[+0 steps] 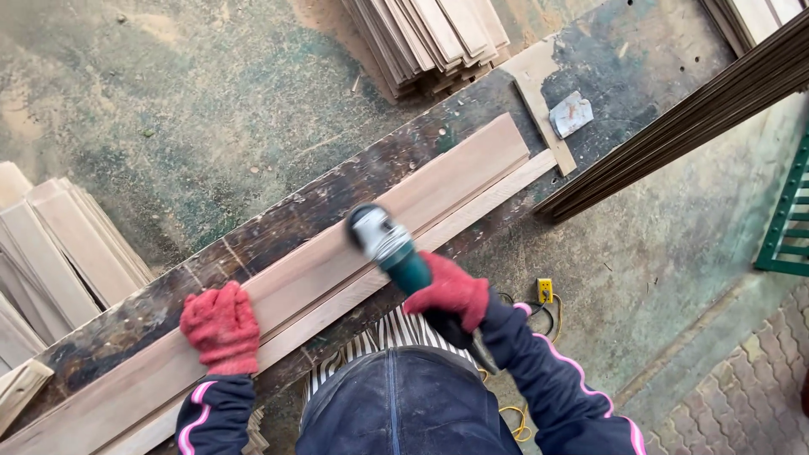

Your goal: The recorder uses an angle grinder with a sanding disc to smooth the surface of a wooden board on a workbench.

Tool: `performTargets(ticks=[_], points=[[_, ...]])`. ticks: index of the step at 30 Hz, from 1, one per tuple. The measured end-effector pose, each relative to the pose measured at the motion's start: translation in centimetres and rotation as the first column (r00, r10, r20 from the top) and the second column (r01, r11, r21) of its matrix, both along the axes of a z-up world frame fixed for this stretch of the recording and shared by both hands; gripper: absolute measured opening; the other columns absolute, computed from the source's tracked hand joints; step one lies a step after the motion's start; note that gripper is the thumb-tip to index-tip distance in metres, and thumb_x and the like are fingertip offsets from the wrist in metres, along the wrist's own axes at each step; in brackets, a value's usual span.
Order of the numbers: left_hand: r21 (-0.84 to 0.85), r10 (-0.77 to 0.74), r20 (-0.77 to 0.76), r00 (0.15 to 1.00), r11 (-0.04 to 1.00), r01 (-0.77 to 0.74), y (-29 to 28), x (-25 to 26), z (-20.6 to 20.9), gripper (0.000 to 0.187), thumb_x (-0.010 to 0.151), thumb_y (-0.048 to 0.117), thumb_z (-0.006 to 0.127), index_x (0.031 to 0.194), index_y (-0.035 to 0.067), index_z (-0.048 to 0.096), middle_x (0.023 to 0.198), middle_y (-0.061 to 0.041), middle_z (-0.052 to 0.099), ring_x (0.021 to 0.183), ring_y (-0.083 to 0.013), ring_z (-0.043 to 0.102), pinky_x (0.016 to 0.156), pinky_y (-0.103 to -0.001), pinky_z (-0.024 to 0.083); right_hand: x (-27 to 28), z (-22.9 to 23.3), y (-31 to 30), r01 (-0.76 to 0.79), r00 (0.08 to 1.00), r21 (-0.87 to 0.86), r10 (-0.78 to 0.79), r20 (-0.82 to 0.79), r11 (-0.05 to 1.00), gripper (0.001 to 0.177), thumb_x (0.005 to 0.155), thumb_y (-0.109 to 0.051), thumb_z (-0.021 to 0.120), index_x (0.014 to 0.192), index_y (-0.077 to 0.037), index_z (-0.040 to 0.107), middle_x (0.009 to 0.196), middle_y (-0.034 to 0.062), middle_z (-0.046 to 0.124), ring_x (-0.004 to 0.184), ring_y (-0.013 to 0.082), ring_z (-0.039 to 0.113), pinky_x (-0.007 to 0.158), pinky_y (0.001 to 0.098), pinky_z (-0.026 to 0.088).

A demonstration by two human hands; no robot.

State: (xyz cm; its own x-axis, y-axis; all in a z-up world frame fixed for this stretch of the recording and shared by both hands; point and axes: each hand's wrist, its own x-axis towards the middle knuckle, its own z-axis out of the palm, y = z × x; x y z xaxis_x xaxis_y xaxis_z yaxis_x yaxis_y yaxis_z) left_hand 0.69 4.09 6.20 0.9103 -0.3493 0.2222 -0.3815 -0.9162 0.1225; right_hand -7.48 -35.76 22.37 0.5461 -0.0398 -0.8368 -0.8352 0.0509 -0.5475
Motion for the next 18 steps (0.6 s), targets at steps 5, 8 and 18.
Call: performTargets(ticks=[5, 8, 18], points=[[0.04, 0.001, -0.002, 1.0, 0.999, -0.001, 0.7, -0.3, -1.2, 0.019, 0.092, 0.037, 0.07, 0.107, 0.026, 0.075, 0.094, 0.001, 0.065, 0.105, -0.0208, 0.063, 0.119, -0.042, 0.047, 0.2, -0.7, -11.7, 0.304, 0.952, -0.057, -0.305, -0.011, 0.951, 0.07, 0.044, -0.003, 0.094, 0.109, -0.008, 0.07, 0.084, 0.0134, 0.067, 0.075, 0.0297, 0.065, 0.064, 0.0387, 0.051], [0.06, -0.005, -0.007, 1.0, 0.998, 0.005, 0.2, -0.1, -1.0, 0.019, 0.092, 0.036, 0.07, 0.107, 0.025, 0.075, 0.094, 0.0, 0.065, 0.105, -0.0212, 0.063, 0.119, -0.042, 0.047, 0.3, -1.0, -17.6, 0.468, 0.884, -0.095, -0.468, 0.026, 0.879, 0.062, 0.048, 0.003, 0.088, 0.106, -0.007, 0.068, 0.082, 0.0171, 0.066, 0.072, 0.0343, 0.067, 0.063, 0.0427, 0.054], [0.088, -0.028, -0.033, 0.999, 0.996, 0.03, -0.2, 0.0, -0.9, 0.019, 0.092, 0.032, 0.07, 0.107, 0.022, 0.074, 0.097, -0.002, 0.065, 0.105, -0.023, 0.062, 0.117, -0.043, 0.047, -1.9, -3.0, -22.0, 0.502, 0.865, -0.128, -0.495, 0.084, 0.855, 0.065, 0.043, 0.01, 0.087, 0.104, -0.003, 0.069, 0.082, 0.0192, 0.068, 0.074, 0.0346, 0.071, 0.064, 0.0437, 0.058]])
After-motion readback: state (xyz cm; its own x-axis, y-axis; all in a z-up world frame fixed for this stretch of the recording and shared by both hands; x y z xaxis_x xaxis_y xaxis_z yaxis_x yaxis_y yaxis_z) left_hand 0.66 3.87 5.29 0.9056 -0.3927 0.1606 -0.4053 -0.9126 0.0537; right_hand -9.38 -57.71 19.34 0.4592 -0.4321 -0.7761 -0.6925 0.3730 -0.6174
